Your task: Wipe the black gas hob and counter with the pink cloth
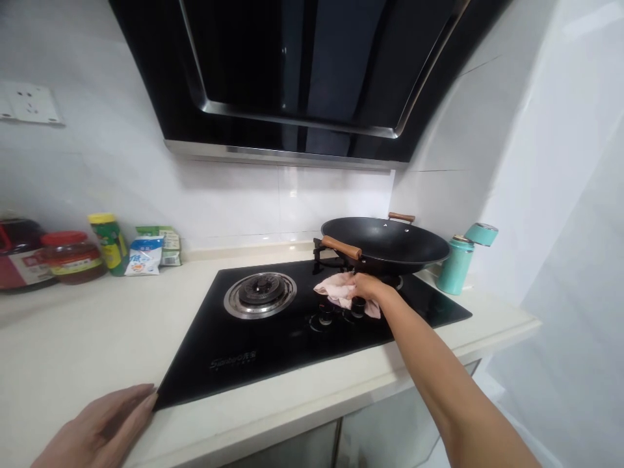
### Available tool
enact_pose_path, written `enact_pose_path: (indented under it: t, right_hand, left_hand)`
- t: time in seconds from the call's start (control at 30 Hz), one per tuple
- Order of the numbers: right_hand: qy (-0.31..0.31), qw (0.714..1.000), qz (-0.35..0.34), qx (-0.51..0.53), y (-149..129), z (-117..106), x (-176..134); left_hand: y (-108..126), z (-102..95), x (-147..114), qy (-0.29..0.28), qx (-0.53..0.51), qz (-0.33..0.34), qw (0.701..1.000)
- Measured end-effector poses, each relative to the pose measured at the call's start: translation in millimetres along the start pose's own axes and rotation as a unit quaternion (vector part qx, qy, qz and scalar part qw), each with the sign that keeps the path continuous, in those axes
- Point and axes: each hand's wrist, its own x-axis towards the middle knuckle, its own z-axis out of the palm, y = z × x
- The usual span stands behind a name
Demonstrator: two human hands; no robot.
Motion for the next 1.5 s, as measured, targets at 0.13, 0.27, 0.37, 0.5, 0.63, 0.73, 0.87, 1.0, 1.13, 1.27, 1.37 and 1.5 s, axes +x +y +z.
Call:
enact_pose_path:
  t: [0.13, 0.27, 0.37, 0.5, 0.63, 0.73, 0.87, 1.0, 1.13, 1.27, 1.37, 1.5]
  right_hand:
    - [-0.001, 0.999, 0.01, 0.035, 13.6, 4.7, -3.2]
    - [0.012, 0.999, 0.013, 0.048, 24.9, 9.1, -1.2]
    - [0.028, 0.999, 0.021, 0.027, 31.9, 11.6, -4.1]
    - [0.049, 0.998, 0.034, -0.018, 35.9, 14.4, -18.2]
    - [0.079, 0.992, 0.058, -0.079, 36.1, 18.8, -40.5]
    - [0.108, 0.981, 0.092, -0.135, 34.4, 25.2, -58.7]
    - [0.134, 0.962, 0.131, -0.199, 23.8, 37.6, -84.2]
    - [0.151, 0.949, 0.143, -0.239, 2.7, 51.9, -114.2]
    - [0.149, 0.946, 0.107, -0.268, -24.7, 68.1, -143.2]
    - [0.124, 0.964, 0.036, -0.233, -64.8, 87.2, -157.0]
    - [0.114, 0.972, -0.018, -0.203, -103.1, 102.1, -156.1]
    - [0.101, 0.973, -0.072, -0.193, -149.1, 118.5, -145.4]
  left_hand:
    - [4.4, -3.3, 0.8, -0.011, -0.004, -0.003, 1.0]
    - [4.3, -3.3, -1.0, 0.008, -0.002, 0.008, 1.0]
    - [2.8, -1.1, -3.3, 0.016, -0.005, 0.007, 1.0]
    - [2.6, 0.4, -5.5, 0.017, -0.013, 0.0, 1.0]
    - [4.3, 0.4, -5.2, 0.014, -0.006, 0.004, 1.0]
    - [7.7, -0.2, -4.3, -0.003, 0.014, 0.012, 1.0]
    - [15.2, -2.8, -4.7, -0.023, 0.036, 0.02, 0.999]
    - [22.1, -5.3, -7.0, -0.029, 0.046, 0.024, 0.998]
    - [27.9, -7.4, -8.3, -0.034, 0.049, 0.02, 0.998]
    - [32.1, -8.4, -9.5, -0.02, 0.044, 0.03, 0.998]
    - [32.9, -8.0, -11.3, -0.003, 0.038, 0.04, 0.998]
    - [31.2, -7.2, -13.2, 0.002, 0.037, 0.046, 0.998]
